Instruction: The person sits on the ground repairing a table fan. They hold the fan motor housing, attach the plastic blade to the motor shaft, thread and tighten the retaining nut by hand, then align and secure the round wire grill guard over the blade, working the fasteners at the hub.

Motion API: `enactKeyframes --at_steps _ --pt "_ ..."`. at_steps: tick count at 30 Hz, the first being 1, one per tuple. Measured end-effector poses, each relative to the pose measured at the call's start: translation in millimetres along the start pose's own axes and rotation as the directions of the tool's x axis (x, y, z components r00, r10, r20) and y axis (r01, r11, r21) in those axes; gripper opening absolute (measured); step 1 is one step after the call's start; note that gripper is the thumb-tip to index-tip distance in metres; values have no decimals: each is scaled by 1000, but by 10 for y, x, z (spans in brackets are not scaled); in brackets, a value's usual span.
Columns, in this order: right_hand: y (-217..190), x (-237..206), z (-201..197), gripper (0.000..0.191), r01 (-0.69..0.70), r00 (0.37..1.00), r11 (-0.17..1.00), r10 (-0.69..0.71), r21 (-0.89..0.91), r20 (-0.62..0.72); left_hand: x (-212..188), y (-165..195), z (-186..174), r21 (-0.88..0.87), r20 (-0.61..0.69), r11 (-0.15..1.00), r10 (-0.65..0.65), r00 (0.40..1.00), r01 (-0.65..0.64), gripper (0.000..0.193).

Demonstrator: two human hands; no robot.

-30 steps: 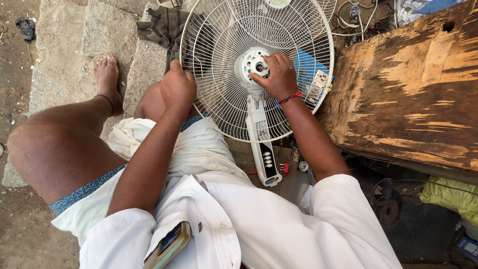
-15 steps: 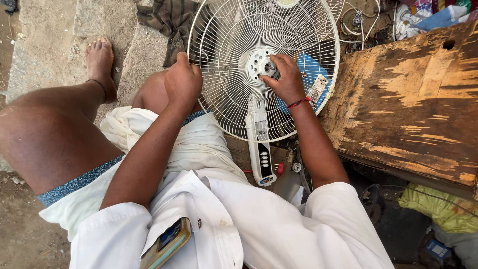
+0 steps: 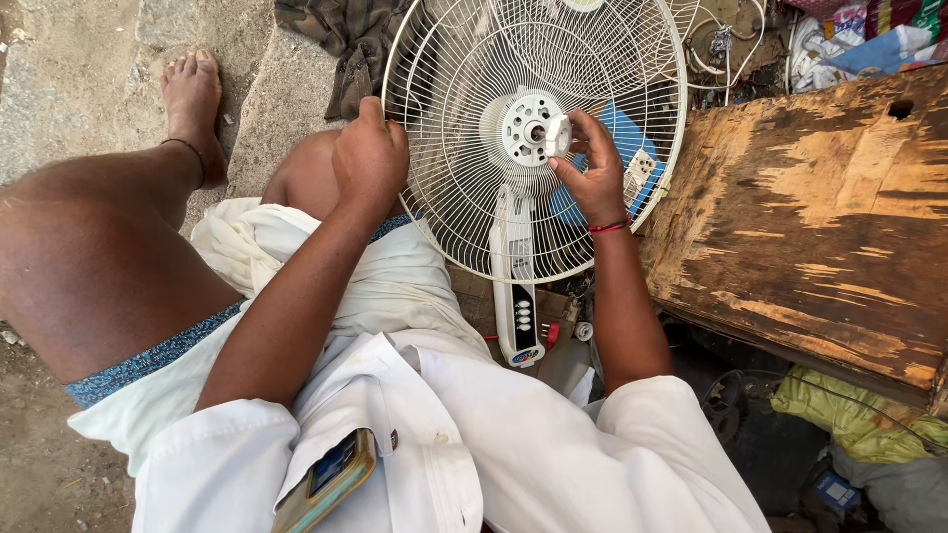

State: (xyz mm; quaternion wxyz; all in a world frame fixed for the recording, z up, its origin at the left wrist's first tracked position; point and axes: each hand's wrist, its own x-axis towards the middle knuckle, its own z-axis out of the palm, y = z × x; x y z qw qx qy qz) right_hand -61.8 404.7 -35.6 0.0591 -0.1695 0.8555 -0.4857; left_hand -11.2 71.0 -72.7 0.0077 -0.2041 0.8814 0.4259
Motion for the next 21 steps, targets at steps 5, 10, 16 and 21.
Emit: enactKeyframes --at_steps 5,10,16,21 --pt "91 -339 -174 68 28 979 925 51 380 -195 -25 -5 46 -3 -35 999 32 999 -32 16" --pt "336 -647 -381 62 66 904 873 153 483 -399 -19 -17 73 12 -40 999 34 999 -34 17" --pt "567 -960 -347 57 -16 857 952 171 306 -487 -37 -17 140 9 -91 998 56 994 -56 16" --pt "524 -1018 -254 57 -83 893 994 108 76 -436 -8 -4 148 9 -108 996 89 990 -88 18"
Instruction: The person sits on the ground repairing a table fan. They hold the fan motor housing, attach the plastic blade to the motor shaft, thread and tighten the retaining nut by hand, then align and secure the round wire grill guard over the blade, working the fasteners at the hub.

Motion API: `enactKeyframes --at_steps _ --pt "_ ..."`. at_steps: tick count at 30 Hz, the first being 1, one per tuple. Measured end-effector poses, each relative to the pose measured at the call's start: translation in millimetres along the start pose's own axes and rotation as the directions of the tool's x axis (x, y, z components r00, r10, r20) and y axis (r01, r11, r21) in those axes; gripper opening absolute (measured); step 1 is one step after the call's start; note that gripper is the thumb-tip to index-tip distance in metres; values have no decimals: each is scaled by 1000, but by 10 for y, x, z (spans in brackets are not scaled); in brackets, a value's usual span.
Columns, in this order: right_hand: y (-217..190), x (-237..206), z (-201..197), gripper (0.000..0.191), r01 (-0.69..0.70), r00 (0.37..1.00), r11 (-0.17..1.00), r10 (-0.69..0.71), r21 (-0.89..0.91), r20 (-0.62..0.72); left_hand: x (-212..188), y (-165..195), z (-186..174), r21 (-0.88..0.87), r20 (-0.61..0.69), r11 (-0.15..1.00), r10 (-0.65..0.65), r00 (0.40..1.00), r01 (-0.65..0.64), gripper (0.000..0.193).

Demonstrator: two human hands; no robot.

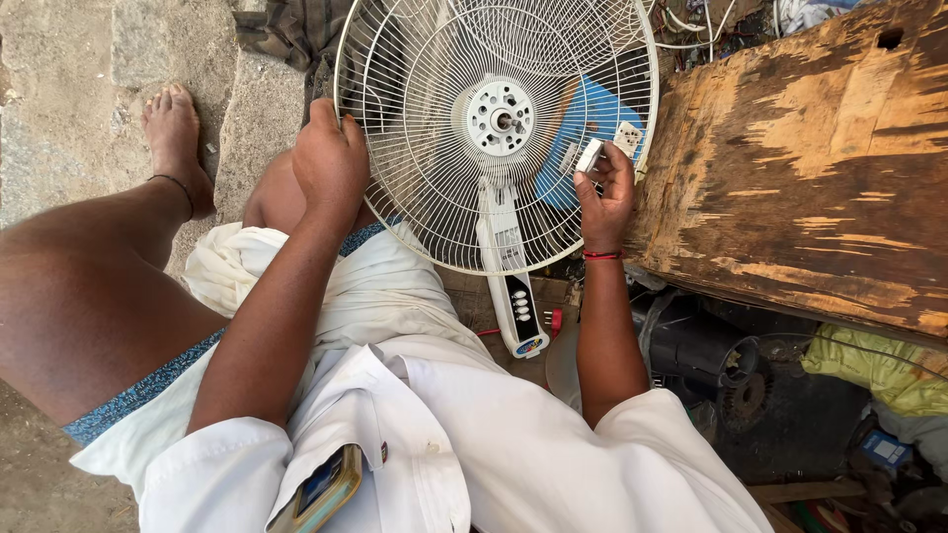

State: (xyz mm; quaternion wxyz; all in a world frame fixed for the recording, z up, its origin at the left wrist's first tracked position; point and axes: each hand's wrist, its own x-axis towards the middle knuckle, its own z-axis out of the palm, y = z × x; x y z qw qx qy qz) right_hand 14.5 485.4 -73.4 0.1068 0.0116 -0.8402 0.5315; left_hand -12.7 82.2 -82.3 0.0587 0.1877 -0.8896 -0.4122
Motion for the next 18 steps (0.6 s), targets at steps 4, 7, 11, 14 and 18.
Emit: enactKeyframes --at_steps 4,7,11,14,18 --pt "-71 23 -23 55 59 998 998 -59 -31 0 -23 -5 7 -5 17 1000 -1 1000 1 19" --pt "-100 40 -131 54 113 992 986 -118 -125 -38 -35 -14 21 16 27 1000 -6 1000 5 19" --pt "-67 -5 -274 51 149 975 970 -176 -191 -133 -19 -23 32 15 28 1000 -7 1000 6 18" --pt "7 -55 -314 53 73 969 991 -98 -114 -227 -10 -7 28 -18 1 999 -34 999 34 19" --pt "111 -105 -284 56 20 959 986 28 166 -283 -10 58 20 -118 -6 987 -113 994 112 18"
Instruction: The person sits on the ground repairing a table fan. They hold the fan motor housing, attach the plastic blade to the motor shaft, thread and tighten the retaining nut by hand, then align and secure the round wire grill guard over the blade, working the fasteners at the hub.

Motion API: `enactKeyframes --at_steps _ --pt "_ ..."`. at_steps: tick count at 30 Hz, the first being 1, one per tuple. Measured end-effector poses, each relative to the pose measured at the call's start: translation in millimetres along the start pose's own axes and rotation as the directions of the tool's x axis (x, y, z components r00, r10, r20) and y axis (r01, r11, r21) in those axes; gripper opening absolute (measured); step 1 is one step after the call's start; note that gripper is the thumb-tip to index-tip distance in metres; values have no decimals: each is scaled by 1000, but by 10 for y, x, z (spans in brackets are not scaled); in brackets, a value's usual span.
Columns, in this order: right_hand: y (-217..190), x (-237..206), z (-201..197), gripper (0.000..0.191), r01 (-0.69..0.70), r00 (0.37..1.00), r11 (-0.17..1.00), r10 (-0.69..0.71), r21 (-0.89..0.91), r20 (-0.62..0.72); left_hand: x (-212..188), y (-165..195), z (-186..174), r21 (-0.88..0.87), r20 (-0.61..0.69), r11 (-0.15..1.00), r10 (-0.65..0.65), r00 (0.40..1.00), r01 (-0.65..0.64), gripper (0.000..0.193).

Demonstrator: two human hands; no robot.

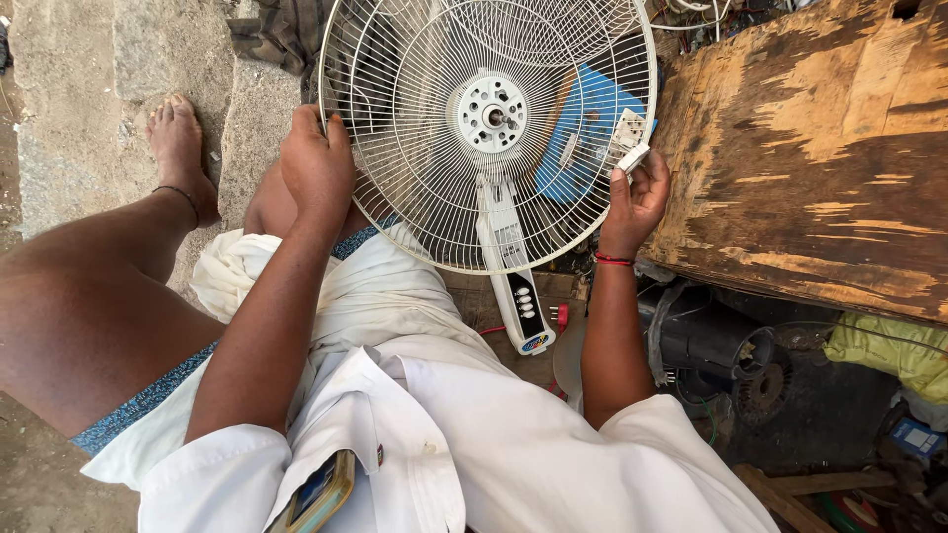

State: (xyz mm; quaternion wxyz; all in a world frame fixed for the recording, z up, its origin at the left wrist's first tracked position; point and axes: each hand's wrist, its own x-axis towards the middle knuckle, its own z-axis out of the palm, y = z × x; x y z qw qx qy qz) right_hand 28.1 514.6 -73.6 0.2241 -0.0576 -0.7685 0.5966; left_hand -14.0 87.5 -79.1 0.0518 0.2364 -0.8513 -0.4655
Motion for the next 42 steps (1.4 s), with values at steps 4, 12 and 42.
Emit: enactKeyframes --at_steps 4,12,42 --pt "53 -84 21 58 -20 999 999 19 -35 -30 -19 63 2 -60 -23 997 -60 998 59 20" --pt "80 -219 96 57 -20 996 997 14 -69 -85 55 38 43 -100 -85 995 -28 996 19 23" --pt "150 -218 127 61 6 998 986 -17 -167 -63 -61 27 -86 -52 -36 997 60 998 -62 19"
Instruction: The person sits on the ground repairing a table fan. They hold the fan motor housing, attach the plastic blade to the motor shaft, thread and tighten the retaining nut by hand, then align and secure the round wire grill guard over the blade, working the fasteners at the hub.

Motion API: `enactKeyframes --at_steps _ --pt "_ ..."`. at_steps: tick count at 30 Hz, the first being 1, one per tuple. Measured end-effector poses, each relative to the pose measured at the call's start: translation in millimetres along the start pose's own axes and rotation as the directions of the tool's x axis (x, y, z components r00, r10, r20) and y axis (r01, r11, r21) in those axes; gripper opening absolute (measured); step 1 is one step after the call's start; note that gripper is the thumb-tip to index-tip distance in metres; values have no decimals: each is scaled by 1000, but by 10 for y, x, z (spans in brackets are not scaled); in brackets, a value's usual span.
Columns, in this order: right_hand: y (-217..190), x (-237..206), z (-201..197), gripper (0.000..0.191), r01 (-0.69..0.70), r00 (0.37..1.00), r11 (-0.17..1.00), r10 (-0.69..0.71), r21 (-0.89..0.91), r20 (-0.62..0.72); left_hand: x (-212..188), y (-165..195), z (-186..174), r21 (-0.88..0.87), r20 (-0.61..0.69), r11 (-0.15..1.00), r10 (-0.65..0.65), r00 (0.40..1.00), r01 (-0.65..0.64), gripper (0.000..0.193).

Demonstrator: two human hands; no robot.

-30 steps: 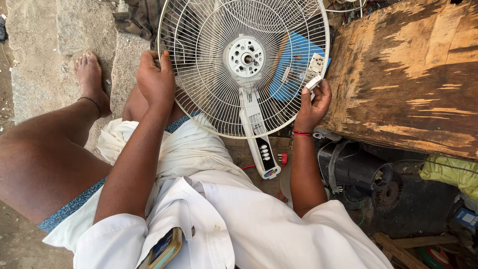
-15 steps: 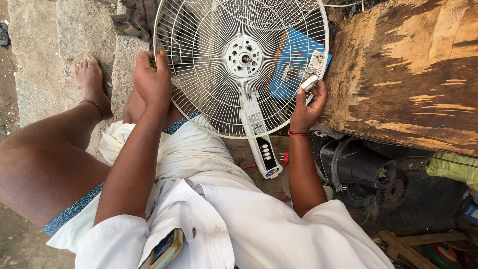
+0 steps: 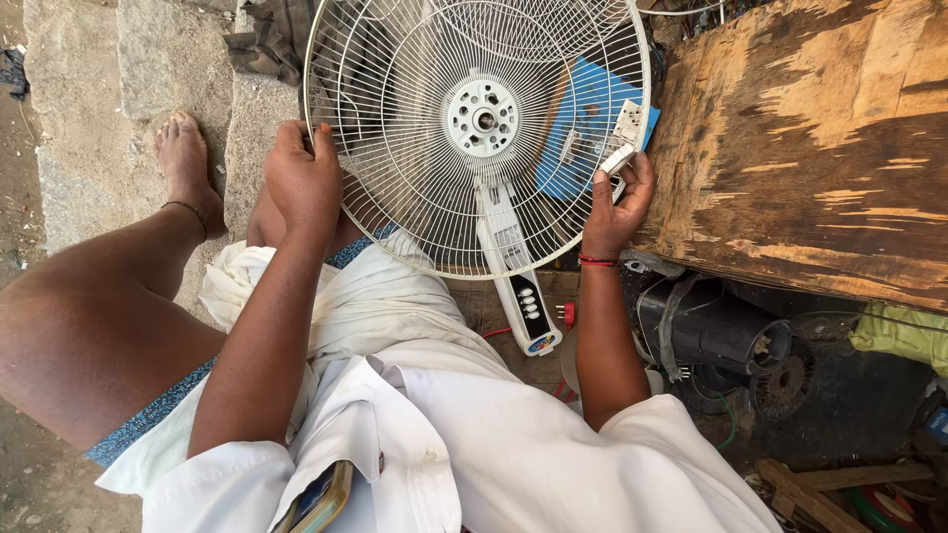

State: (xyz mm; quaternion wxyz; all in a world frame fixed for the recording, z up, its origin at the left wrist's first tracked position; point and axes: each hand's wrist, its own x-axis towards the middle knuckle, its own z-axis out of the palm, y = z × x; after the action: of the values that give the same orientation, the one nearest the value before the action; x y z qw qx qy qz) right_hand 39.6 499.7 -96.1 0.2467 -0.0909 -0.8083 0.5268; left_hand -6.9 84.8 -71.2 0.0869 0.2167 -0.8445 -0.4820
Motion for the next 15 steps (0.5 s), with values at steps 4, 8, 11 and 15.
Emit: enactKeyframes --at_steps 4,8,11,15 --pt "44 37 -12 63 -9 1000 999 9 40 8 -64 15 -63 24 30 999 -32 999 31 17" --pt "40 92 -11 63 -13 1000 995 11 103 19 -89 25 -80 78 34 997 -23 999 21 18" --pt "-10 135 0 64 -18 1000 993 16 113 19 -86 33 -84 87 45 996 -31 999 27 19" --pt "-98 159 3 60 9 999 991 -15 134 38 -81 53 -87 108 55 993 -61 997 55 19"
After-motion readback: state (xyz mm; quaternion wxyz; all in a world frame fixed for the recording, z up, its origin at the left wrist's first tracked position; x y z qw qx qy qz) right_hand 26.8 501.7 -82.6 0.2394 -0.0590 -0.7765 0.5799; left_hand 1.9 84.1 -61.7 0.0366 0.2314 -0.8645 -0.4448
